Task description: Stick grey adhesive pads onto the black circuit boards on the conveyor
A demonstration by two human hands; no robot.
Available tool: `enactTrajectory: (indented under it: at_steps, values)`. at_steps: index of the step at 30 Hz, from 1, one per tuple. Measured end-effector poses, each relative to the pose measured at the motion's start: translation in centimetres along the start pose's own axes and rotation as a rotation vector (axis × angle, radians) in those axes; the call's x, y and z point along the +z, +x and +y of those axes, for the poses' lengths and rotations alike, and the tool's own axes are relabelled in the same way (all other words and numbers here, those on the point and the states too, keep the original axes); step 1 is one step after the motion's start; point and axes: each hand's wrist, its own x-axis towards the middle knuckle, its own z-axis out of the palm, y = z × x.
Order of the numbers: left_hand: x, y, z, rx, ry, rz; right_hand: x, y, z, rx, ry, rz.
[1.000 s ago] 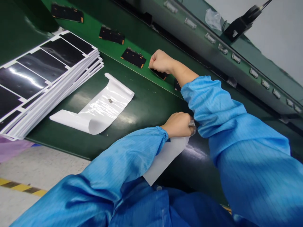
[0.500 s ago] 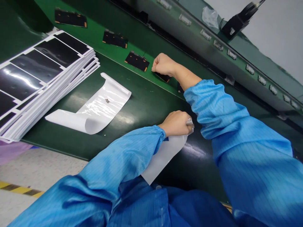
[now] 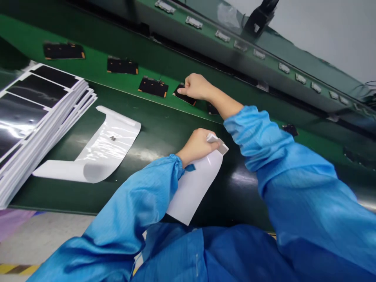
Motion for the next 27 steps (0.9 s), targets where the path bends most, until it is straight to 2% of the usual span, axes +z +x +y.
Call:
enactTrajectory:
  at_steps: [3, 5, 7, 9, 12, 17, 24, 27]
  values:
    - [-0.9, 0.4, 0.4, -0.035, -0.092, 0.138, -0.9, -8.5, -0.1, 0.016, 0.208, 0.143]
    - [-1.4, 0.7, 0.5, -0.050, -0.092, 0.221, -0.8, -13.9, 0.2, 0.004, 0.406, 0.143]
    - [-1.9, 1.0, 0.5, -0.058, -0.060, 0.278, -0.1, -18.0, 0.6, -0.012, 0.543, 0.108]
    - [-2.2, 1.2, 0.4, -0.070, -0.022, 0.310, 0.7, -20.6, 0.9, -0.027, 0.600, 0.106]
    - [-2.2, 1.3, 0.4, -0.075, 0.032, 0.339, 1.7, -22.0, 1.0, -0.045, 0.575, 0.142]
    - [-2.1, 1.1, 0.6, -0.046, 0.122, 0.326, 2.0, -21.9, 0.5, -0.169, 0.487, 0.250]
    - [-2.1, 1.1, 0.4, -0.015, 0.180, 0.309, 2.4, -22.6, -0.4, -0.314, 0.059, 0.442]
    - [-2.1, 1.2, 0.5, -0.017, 0.193, 0.299, 2.2, -22.5, -0.3, -0.278, 0.178, 0.503]
